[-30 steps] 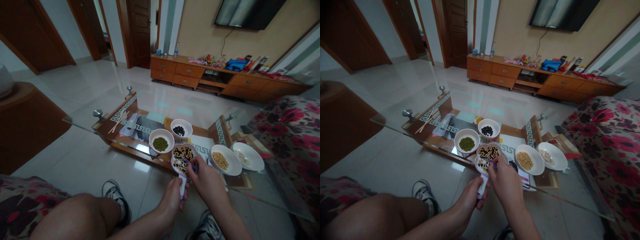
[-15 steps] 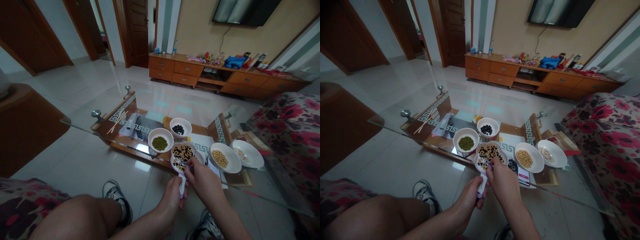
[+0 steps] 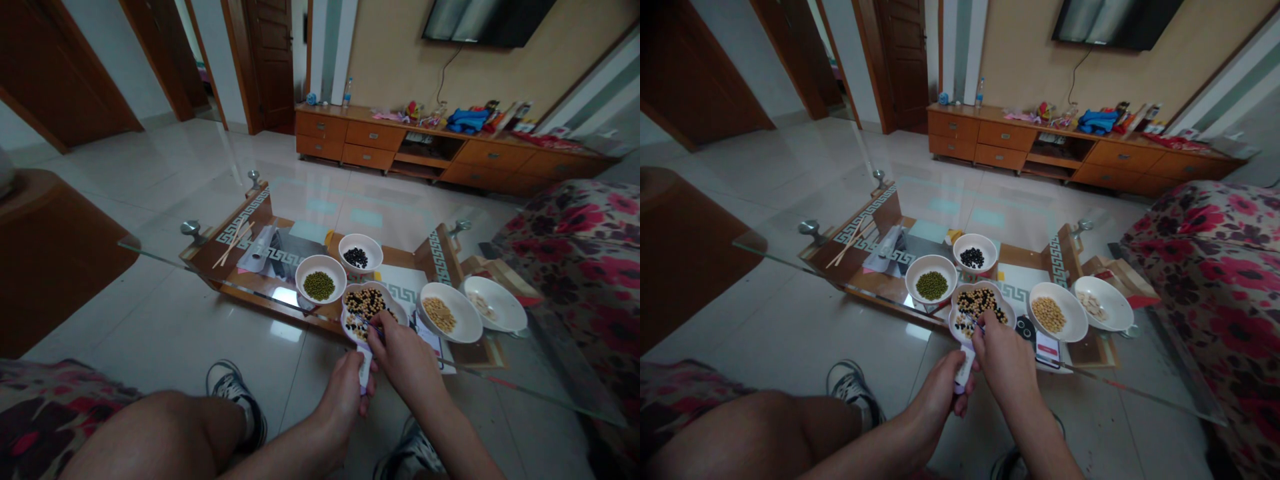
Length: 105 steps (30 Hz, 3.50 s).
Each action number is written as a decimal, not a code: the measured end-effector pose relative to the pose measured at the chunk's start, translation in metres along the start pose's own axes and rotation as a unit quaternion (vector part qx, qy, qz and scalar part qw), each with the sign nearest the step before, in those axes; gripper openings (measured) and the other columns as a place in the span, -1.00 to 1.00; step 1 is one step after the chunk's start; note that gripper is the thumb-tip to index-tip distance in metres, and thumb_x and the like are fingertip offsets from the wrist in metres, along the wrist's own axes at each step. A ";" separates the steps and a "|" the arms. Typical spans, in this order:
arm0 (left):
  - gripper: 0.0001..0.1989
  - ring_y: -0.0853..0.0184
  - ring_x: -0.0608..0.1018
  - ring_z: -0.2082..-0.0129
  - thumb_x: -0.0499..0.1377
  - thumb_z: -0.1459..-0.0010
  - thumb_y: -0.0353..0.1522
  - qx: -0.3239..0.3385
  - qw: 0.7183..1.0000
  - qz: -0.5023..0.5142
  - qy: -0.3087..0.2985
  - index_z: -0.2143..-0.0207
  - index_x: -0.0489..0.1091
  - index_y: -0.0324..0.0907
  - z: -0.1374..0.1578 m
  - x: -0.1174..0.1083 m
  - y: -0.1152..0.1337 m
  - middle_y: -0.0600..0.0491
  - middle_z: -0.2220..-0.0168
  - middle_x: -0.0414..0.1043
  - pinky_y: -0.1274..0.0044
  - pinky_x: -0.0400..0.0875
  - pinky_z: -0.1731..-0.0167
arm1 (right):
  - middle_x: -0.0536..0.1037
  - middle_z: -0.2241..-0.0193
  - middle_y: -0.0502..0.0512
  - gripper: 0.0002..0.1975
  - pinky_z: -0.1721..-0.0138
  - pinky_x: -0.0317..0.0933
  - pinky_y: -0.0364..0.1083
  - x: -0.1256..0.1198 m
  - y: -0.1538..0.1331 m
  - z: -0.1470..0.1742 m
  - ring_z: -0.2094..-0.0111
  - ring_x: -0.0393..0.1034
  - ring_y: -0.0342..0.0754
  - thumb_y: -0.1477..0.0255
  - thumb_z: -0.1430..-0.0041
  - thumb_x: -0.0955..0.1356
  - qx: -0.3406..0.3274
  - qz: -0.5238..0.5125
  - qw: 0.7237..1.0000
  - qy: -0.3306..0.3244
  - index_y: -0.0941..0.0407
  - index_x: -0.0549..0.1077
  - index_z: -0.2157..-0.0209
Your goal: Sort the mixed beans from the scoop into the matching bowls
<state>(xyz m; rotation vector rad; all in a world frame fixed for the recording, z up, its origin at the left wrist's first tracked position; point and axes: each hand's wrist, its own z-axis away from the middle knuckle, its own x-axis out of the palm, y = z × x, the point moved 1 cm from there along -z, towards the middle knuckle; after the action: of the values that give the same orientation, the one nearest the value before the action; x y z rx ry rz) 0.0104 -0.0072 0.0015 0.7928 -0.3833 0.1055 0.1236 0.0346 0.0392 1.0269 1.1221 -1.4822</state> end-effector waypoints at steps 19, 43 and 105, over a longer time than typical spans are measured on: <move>-0.65 0.49 0.14 0.69 -0.12 -0.14 -0.16 -0.002 1.000 0.011 -0.012 0.36 0.31 -0.22 -0.002 -0.001 0.000 0.14 0.57 0.19 0.57 0.00 0.64 | 0.58 0.41 0.02 -0.85 0.48 -0.02 -0.14 0.000 0.000 0.001 0.36 0.52 -0.03 0.31 -0.30 0.22 -0.006 0.006 1.000 0.011 0.03 0.37 0.19; -0.65 0.48 0.15 0.67 -0.17 -0.18 -0.23 -0.013 1.000 -0.005 0.002 0.33 0.31 -0.24 0.002 0.001 0.003 0.15 0.57 0.17 0.57 0.01 0.63 | 0.59 0.39 0.03 -0.84 0.50 -0.05 -0.13 -0.003 0.000 0.002 0.37 0.52 -0.02 0.32 -0.30 0.21 -0.009 0.004 1.000 0.012 0.03 0.38 0.21; -0.67 0.46 0.15 0.66 -0.15 -0.18 -0.21 0.004 1.000 0.001 -0.011 0.33 0.30 -0.22 -0.001 0.000 0.000 0.15 0.57 0.18 0.56 0.01 0.62 | 0.59 0.44 0.02 -0.78 0.49 0.03 -0.13 -0.016 -0.004 0.004 0.45 0.49 0.00 0.24 -0.27 0.22 -0.011 -0.068 0.988 0.139 0.02 0.41 0.17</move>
<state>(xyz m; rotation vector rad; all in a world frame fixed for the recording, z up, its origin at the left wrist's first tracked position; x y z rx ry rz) 0.0103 -0.0062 0.0006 0.8019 -0.4044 0.1015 0.1220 0.0343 0.0557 1.1872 1.4275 -1.4582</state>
